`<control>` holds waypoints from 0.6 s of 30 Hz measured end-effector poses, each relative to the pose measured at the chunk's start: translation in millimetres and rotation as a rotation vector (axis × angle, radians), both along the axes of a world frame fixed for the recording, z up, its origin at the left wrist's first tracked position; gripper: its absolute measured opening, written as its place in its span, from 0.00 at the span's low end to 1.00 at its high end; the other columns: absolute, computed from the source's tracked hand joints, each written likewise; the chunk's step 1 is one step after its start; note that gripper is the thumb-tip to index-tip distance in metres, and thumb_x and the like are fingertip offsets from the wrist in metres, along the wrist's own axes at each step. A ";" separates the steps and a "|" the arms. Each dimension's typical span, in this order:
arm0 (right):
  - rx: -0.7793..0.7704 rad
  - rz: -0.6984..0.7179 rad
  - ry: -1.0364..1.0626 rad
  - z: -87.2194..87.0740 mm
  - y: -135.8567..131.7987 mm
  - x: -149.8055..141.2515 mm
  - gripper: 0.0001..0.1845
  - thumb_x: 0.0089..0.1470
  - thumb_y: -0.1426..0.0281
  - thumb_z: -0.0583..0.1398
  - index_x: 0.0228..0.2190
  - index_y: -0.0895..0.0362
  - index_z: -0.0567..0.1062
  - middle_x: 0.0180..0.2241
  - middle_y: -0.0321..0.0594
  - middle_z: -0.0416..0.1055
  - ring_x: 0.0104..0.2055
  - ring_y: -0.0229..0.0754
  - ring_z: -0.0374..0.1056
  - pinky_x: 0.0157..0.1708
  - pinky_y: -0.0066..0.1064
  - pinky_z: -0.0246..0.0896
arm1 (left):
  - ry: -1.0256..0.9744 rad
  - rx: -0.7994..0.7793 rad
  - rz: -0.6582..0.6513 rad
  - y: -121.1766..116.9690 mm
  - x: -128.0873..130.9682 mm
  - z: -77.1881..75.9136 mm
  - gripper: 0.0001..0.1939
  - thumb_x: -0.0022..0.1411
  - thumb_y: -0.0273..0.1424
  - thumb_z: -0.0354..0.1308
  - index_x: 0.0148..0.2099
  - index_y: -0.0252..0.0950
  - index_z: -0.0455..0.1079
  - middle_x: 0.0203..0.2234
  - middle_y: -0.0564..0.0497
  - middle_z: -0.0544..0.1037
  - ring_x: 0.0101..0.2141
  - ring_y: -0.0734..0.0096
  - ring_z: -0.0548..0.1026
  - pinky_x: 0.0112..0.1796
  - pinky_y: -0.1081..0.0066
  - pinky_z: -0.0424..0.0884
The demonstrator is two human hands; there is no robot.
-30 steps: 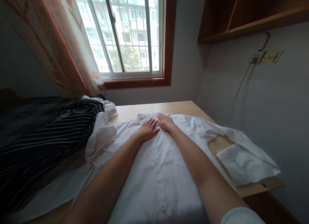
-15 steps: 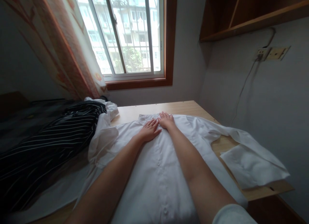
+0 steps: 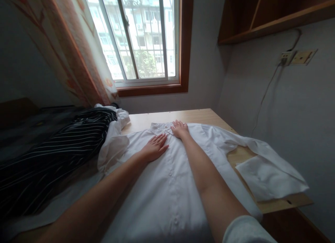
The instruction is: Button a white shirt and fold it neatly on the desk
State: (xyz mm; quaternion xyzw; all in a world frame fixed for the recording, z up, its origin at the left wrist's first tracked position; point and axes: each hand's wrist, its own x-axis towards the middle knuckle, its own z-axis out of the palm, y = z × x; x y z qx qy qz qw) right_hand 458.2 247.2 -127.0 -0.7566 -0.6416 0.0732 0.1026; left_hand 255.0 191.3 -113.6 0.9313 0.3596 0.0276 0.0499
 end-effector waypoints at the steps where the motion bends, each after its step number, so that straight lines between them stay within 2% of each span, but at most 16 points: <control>1: 0.007 0.008 0.003 -0.1 -0.6 0.3 0.32 0.66 0.56 0.41 0.67 0.53 0.51 0.70 0.38 0.40 0.71 0.43 0.36 0.67 0.46 0.29 | 0.009 0.000 -0.001 -7.7 -6.3 0.6 0.35 0.71 0.46 0.34 0.71 0.29 0.47 0.69 0.42 0.47 0.69 0.62 0.45 0.66 0.58 0.41; 6: 0.069 0.058 0.031 -0.6 -8.3 0.3 0.37 0.62 0.47 0.46 0.66 0.52 0.55 0.70 0.44 0.43 0.71 0.48 0.39 0.66 0.49 0.31 | 0.051 0.039 0.050 -52.2 -38.0 1.4 0.34 0.71 0.47 0.34 0.70 0.31 0.50 0.69 0.41 0.49 0.68 0.60 0.47 0.66 0.59 0.43; 8: 0.143 0.071 0.038 -0.3 -15.0 -1.0 0.37 0.61 0.47 0.49 0.65 0.51 0.57 0.70 0.44 0.45 0.71 0.48 0.39 0.66 0.48 0.33 | 0.042 0.064 0.059 -65.6 -47.0 1.7 0.33 0.71 0.46 0.34 0.70 0.33 0.51 0.69 0.42 0.50 0.68 0.61 0.47 0.66 0.60 0.44; 11: 0.319 0.080 0.007 5.2 -29.0 -5.1 0.29 0.62 0.55 0.52 0.61 0.50 0.64 0.67 0.41 0.51 0.69 0.45 0.42 0.66 0.45 0.34 | 0.029 0.075 0.071 -75.2 -51.2 3.3 0.32 0.71 0.45 0.36 0.70 0.33 0.52 0.68 0.43 0.51 0.68 0.61 0.48 0.66 0.59 0.45; 13: 0.359 0.070 -0.015 14.5 -40.1 -9.4 0.23 0.62 0.62 0.53 0.57 0.51 0.68 0.64 0.42 0.59 0.67 0.45 0.49 0.65 0.42 0.39 | 0.029 0.069 0.074 -75.4 -48.2 4.5 0.32 0.71 0.44 0.37 0.70 0.32 0.52 0.68 0.42 0.50 0.68 0.61 0.48 0.65 0.58 0.46; 15: 0.281 0.050 -0.016 27.5 -52.8 -15.5 0.22 0.62 0.64 0.52 0.55 0.53 0.71 0.59 0.45 0.66 0.62 0.48 0.57 0.61 0.41 0.49 | 0.028 0.062 0.066 -72.7 -42.5 5.1 0.32 0.71 0.44 0.36 0.70 0.31 0.51 0.68 0.42 0.50 0.68 0.60 0.48 0.66 0.58 0.45; 18: 0.075 0.021 -0.018 45.0 -76.3 -26.9 0.24 0.61 0.62 0.52 0.56 0.56 0.69 0.57 0.51 0.67 0.58 0.54 0.62 0.54 0.44 0.58 | 0.027 0.058 0.051 -66.4 -31.9 4.4 0.33 0.71 0.45 0.36 0.70 0.30 0.51 0.69 0.42 0.49 0.68 0.60 0.47 0.66 0.58 0.44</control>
